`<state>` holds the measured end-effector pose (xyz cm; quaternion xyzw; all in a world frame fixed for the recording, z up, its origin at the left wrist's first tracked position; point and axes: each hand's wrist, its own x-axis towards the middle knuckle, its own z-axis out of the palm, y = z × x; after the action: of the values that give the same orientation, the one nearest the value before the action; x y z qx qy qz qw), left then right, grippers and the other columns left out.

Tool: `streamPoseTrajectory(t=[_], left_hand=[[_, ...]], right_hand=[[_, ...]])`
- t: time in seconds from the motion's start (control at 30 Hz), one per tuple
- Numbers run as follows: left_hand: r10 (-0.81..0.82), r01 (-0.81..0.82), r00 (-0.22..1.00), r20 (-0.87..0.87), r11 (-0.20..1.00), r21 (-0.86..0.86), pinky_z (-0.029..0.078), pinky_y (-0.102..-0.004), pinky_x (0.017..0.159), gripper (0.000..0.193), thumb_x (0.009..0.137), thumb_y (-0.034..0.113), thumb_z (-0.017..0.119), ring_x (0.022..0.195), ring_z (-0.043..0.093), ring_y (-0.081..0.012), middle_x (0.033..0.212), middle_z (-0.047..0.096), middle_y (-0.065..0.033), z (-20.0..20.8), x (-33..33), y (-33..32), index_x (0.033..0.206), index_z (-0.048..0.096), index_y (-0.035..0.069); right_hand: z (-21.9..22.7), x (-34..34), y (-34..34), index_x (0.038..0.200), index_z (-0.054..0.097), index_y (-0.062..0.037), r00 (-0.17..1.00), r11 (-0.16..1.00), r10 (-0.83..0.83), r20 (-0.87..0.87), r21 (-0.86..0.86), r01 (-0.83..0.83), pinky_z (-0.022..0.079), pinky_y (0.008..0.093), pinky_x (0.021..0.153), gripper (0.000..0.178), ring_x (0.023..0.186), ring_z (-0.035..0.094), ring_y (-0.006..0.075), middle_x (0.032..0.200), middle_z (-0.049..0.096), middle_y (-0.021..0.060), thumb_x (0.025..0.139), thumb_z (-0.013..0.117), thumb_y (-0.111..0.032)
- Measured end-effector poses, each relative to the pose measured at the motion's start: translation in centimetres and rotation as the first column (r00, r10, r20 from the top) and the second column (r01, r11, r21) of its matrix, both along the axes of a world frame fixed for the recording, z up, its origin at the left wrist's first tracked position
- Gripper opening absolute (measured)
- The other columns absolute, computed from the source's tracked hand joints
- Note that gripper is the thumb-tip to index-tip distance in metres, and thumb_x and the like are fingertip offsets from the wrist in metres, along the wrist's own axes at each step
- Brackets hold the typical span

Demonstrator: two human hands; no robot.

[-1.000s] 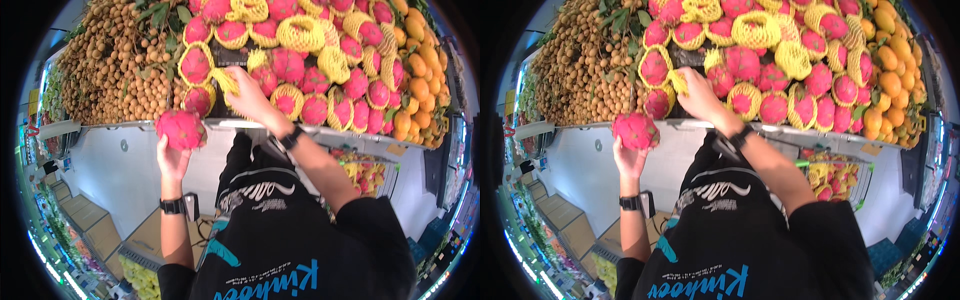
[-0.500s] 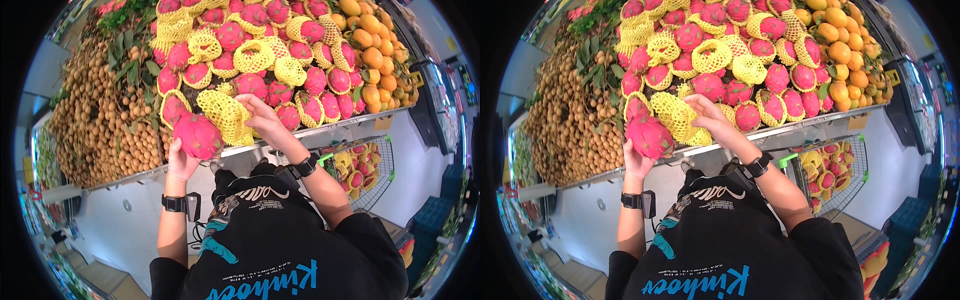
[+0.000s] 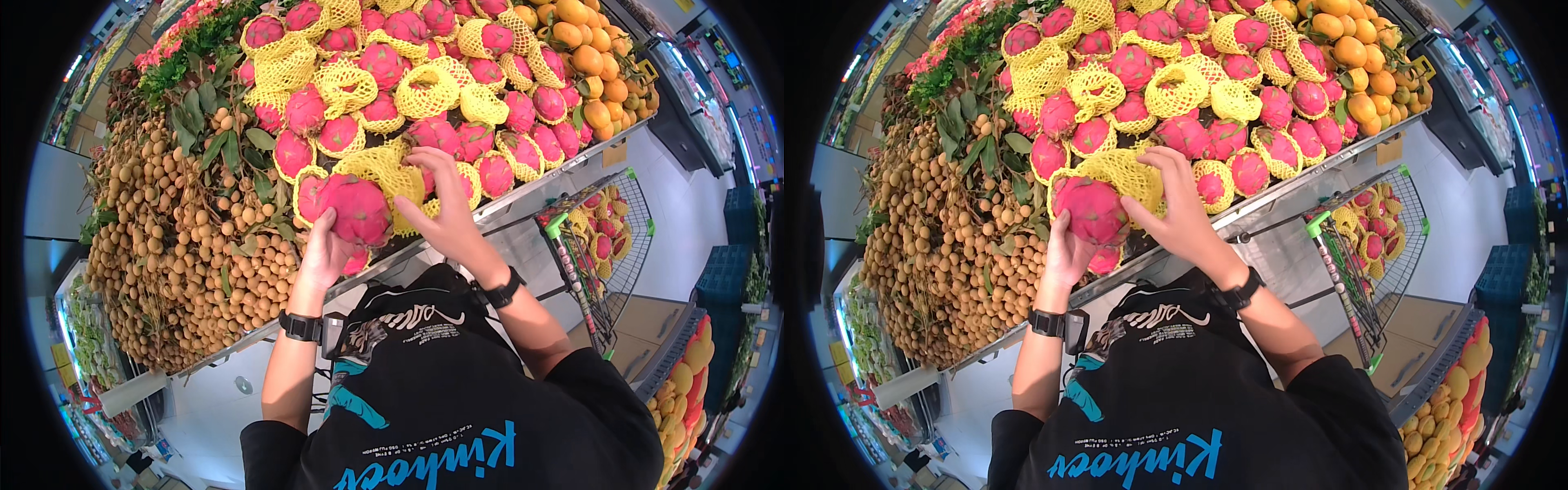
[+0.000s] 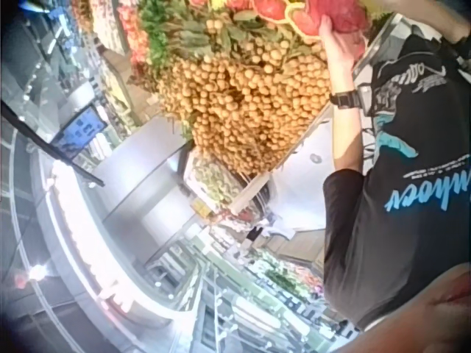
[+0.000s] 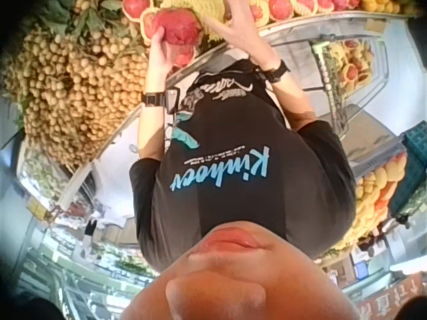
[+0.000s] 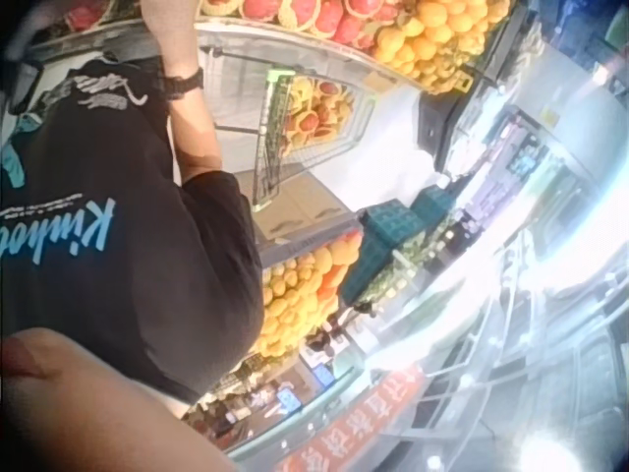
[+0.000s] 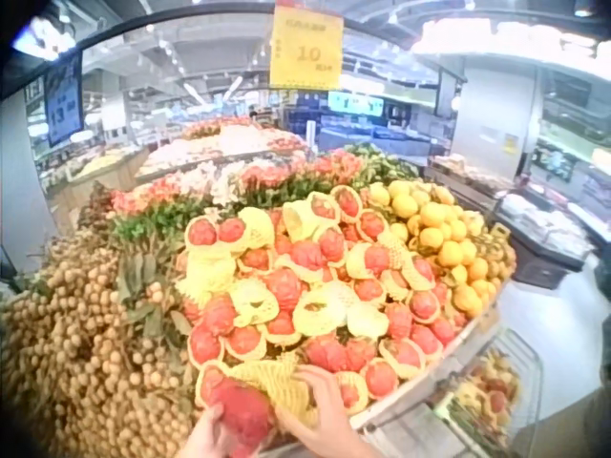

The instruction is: The person pushes a shopping cart through a produce section and selects several dragon fruits from a display, placing them into the cart by hand.

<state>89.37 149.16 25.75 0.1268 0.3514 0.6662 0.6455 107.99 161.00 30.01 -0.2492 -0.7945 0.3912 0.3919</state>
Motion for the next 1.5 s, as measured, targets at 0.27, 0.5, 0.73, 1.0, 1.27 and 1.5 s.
streamPoseTrajectory(t=[0.27, 0.5, 0.73, 1.0, 1.27, 1.5], left_hand=[[-0.134, 0.117, 0.885, -0.446, 0.991, -0.066, 0.055, -0.0369, 0.088, 0.056, 0.101, 0.037, 0.050, 0.117, 0.057, -0.0234, 0.135, 0.049, -0.0139, -1.0, -2.8, -1.4, 0.142, 0.036, 0.002], [-0.142, 0.031, 0.694, -0.706, 0.985, -0.167, 0.056, -0.0276, 0.065, 0.046, 0.100, 0.029, 0.055, 0.078, 0.063, -0.0129, 0.134, 0.046, -0.0069, 0.6, -4.9, -1.0, 0.136, 0.048, 0.001], [0.098, -0.349, 0.185, -0.978, 0.937, 0.028, 0.039, -0.0252, 0.057, 0.013, 0.086, 0.004, 0.064, 0.060, 0.046, -0.0103, 0.090, 0.061, -0.0056, -3.2, -3.1, 0.0, 0.098, 0.065, 0.001], [0.075, -0.356, -0.089, -0.993, 0.929, 0.102, 0.045, -0.0301, 0.064, 0.026, 0.083, -0.004, 0.060, 0.070, 0.054, -0.0202, 0.100, 0.060, -0.0122, -5.1, 2.0, 4.8, 0.109, 0.062, 0.002], [-0.064, -0.329, -0.094, -0.993, 0.944, -0.029, 0.046, -0.0296, 0.062, 0.053, 0.079, -0.009, 0.056, 0.061, 0.051, -0.0172, 0.126, 0.055, -0.0157, -6.1, 7.5, 5.6, 0.130, 0.055, 0.005], [-0.103, -0.356, -0.025, -0.994, 0.930, -0.088, 0.049, -0.0333, 0.085, 0.060, 0.075, -0.013, 0.051, 0.114, 0.056, -0.0328, 0.127, 0.054, -0.0177, -5.3, 9.5, 4.8, 0.132, 0.054, 0.005]], right_hand=[[-3.6, -5.4, -4.3, 0.140, 0.032, 0.0022, 0.988, 0.927, 0.105, 0.116, -0.372, -0.055, 0.043, 0.0389, 0.102, 0.090, 0.123, 0.052, 0.0310, 0.131, 0.048, 0.0241, 0.073, 0.084, -0.030], [-5.5, -3.6, -3.6, 0.139, 0.039, -0.0096, 0.859, 0.430, -0.139, -0.493, -0.811, -0.396, 0.050, 0.0378, 0.095, 0.058, 0.119, 0.055, 0.0210, 0.130, 0.054, 0.0079, 0.088, 0.066, -0.003], [-5.3, 0.4, 0.0, 0.145, 0.034, -0.0045, 0.759, 0.132, -0.222, -0.612, -0.790, -0.598, 0.028, 0.0605, 0.112, 0.072, 0.132, 0.044, 0.0358, 0.144, 0.046, 0.0136, 0.089, 0.059, -0.043], [-6.9, 4.3, 6.2, 0.147, 0.032, -0.0088, 0.805, 0.038, -0.107, -0.583, -0.812, -0.583, 0.034, 0.0428, 0.113, 0.072, 0.134, 0.043, 0.0258, 0.145, 0.046, 0.0095, 0.086, 0.066, -0.026], [-9.6, 6.3, 8.3, 0.147, 0.031, -0.0128, 0.665, -0.276, -0.143, -0.733, -0.615, -0.738, 0.038, 0.0507, 0.108, 0.071, 0.134, 0.043, 0.0315, 0.145, 0.043, 0.0129, 0.088, 0.067, -0.029], [-9.3, 7.4, 9.4, 0.146, 0.031, -0.0067, 0.308, -0.593, -0.256, -0.916, -0.103, -0.799, 0.051, 0.0499, 0.079, 0.097, 0.100, 0.058, 0.0375, 0.132, 0.051, 0.0205, 0.078, 0.057, -0.072]])
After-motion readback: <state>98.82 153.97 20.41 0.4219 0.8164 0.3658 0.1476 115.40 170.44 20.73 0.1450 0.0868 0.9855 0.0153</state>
